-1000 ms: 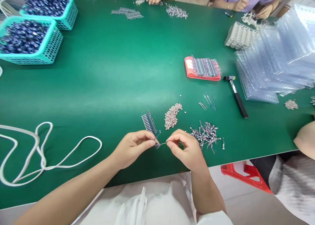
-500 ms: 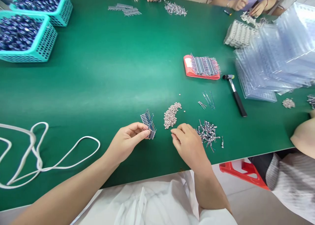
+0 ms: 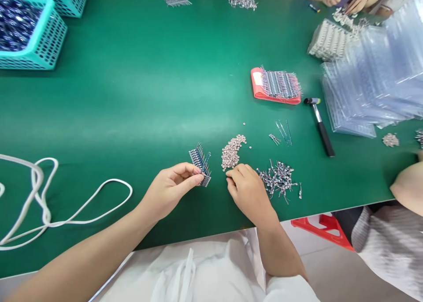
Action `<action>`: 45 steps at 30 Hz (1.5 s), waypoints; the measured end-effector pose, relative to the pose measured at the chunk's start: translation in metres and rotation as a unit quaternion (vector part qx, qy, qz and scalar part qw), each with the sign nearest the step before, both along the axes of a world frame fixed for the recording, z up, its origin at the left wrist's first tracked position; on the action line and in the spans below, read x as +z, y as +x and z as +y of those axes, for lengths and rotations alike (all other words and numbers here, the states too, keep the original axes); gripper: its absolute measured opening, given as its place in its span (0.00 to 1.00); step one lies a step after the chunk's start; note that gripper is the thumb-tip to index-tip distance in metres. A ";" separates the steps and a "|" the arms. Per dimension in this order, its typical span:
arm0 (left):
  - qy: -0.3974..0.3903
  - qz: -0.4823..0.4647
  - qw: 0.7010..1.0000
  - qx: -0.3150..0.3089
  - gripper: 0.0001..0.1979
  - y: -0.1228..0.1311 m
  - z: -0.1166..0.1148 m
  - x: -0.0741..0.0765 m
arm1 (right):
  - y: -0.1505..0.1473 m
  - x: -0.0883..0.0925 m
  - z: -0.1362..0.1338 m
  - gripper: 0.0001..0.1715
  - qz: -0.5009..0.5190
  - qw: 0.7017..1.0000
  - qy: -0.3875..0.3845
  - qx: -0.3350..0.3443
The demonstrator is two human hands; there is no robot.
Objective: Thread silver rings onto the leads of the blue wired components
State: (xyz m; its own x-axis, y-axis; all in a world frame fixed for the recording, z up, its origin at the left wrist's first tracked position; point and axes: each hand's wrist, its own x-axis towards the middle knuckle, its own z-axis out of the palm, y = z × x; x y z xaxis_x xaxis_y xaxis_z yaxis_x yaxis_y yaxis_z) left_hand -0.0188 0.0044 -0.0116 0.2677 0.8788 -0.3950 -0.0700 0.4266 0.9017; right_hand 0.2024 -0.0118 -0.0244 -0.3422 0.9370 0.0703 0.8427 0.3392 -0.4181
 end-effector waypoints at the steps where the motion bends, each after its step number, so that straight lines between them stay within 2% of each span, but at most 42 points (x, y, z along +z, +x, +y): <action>1: 0.000 0.001 1.000 0.000 0.08 0.000 0.000 0.000 | 0.000 0.000 0.000 0.09 0.005 1.000 -0.005 -0.003; 12: -0.004 0.016 1.000 0.002 0.07 0.000 0.002 0.004 | 0.002 -0.002 0.002 0.08 0.007 1.000 0.006 -0.013; 22: -0.001 0.018 1.000 0.000 0.07 0.002 0.002 0.003 | -0.002 -0.012 0.007 0.11 -0.068 0.993 0.094 0.001; 25: 0.032 0.017 0.999 -0.031 0.06 0.001 -0.001 0.003 | -0.004 -0.007 0.005 0.10 -0.002 0.995 0.094 -0.022; 30: 0.153 0.027 0.979 -0.130 0.04 0.000 -0.008 0.009 | -0.009 0.012 -0.004 0.09 0.191 0.981 0.022 -0.022; 33: 0.182 0.017 0.972 -0.148 0.04 0.000 -0.012 0.012 | -0.013 0.019 -0.008 0.08 0.235 0.971 0.030 -0.021; 36: 0.156 -0.008 0.979 -0.132 0.03 0.002 -0.014 0.012 | -0.017 0.019 -0.009 0.07 0.229 0.971 0.063 -0.036; 39: 0.083 -0.078 0.988 -0.102 0.03 0.004 -0.015 0.010 | -0.020 0.017 -0.011 0.08 0.227 0.967 0.109 -0.046; 42: 0.017 -0.145 0.987 -0.071 0.05 0.006 -0.014 0.009 | -0.022 0.014 -0.012 0.08 0.222 0.961 0.155 -0.053; 45: -0.011 -0.163 0.985 -0.057 0.08 0.008 -0.013 0.008 | -0.022 0.012 -0.012 0.08 0.187 0.964 0.181 -0.053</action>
